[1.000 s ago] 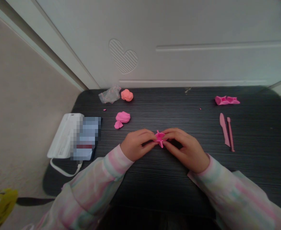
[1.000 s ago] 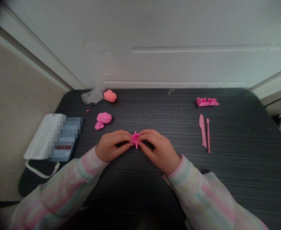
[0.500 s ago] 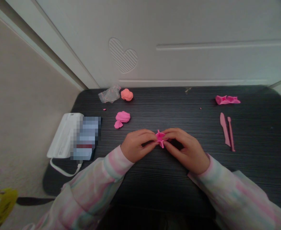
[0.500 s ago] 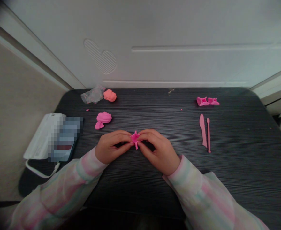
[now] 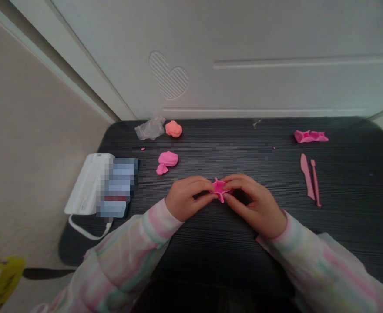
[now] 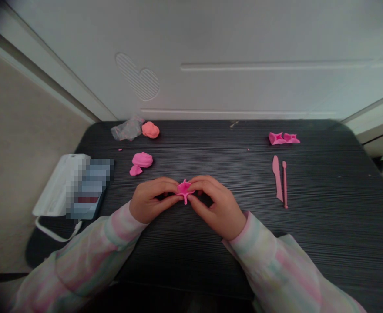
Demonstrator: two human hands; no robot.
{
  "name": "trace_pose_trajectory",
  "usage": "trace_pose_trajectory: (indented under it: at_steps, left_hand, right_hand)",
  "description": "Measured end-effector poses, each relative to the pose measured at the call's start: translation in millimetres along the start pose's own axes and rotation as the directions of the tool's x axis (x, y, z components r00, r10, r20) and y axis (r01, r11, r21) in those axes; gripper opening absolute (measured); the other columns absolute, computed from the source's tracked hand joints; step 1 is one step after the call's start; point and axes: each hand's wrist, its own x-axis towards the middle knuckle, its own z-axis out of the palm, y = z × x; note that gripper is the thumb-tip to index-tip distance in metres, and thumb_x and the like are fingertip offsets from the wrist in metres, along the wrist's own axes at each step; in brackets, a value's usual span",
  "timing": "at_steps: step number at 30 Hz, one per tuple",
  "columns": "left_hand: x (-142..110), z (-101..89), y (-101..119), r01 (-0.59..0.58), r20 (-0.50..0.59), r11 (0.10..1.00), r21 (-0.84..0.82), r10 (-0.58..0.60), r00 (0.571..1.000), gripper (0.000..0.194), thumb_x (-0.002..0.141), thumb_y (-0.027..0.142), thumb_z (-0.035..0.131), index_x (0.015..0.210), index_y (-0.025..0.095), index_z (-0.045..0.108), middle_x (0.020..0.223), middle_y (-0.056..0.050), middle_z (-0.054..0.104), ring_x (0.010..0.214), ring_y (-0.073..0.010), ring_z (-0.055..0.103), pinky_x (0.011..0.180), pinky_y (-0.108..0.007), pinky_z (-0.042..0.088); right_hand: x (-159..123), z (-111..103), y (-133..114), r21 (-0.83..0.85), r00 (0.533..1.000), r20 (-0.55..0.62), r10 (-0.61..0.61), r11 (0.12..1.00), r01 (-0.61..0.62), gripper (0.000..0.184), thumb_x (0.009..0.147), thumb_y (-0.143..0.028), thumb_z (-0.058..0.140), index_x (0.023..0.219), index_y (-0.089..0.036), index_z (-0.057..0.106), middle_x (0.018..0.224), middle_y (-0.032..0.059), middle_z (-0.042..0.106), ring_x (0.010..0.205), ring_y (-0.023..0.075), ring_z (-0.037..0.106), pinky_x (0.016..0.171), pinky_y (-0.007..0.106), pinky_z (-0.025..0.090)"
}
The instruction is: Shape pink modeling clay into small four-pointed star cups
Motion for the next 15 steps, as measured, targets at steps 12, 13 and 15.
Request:
trace_pose_trajectory:
  at_steps: [12,13,15]
  left_hand:
    - [-1.5,1.8,0.2,-0.015,-0.041,0.997,0.073,0.018,0.999,0.006,0.07,0.018,0.059,0.075,0.014,0.06,0.074,-0.004,0.065,0.07,-0.0106,0.061,0.063,-0.02,0.05]
    - [-1.7,1.9,0.0,-0.011,-0.051,0.996,0.085,0.016,0.999,0.006,0.07,0.019,0.059,0.075,0.015,0.06,0.075,-0.004,0.065,0.07,-0.0106,0.061,0.063,-0.02,0.05]
    - [-1.9,1.9,0.0,0.005,-0.076,0.994,0.106,0.003,0.997,0.006,0.07,0.02,0.059,0.074,0.016,0.061,0.078,-0.004,0.063,0.071,-0.0103,0.06,0.063,-0.021,0.05]
  right_hand:
    - [-0.8,2.4,0.9,-0.049,0.999,-0.05,-0.006,0.999,0.003,0.009,0.075,-0.017,0.051,0.082,-0.021,0.054,0.086,0.0048,0.06,0.081,0.0156,0.056,0.072,0.033,0.047]
    - [-0.8,2.4,1.2,-0.06,0.998,-0.058,-0.007,0.998,0.003,0.009,0.075,-0.018,0.051,0.082,-0.021,0.055,0.086,0.0049,0.06,0.082,0.0159,0.056,0.072,0.034,0.047]
    - [-0.9,2.3,1.8,-0.087,0.997,-0.075,-0.015,0.996,0.008,0.009,0.074,-0.018,0.052,0.082,-0.021,0.056,0.088,0.0052,0.059,0.083,0.0164,0.056,0.073,0.034,0.047]
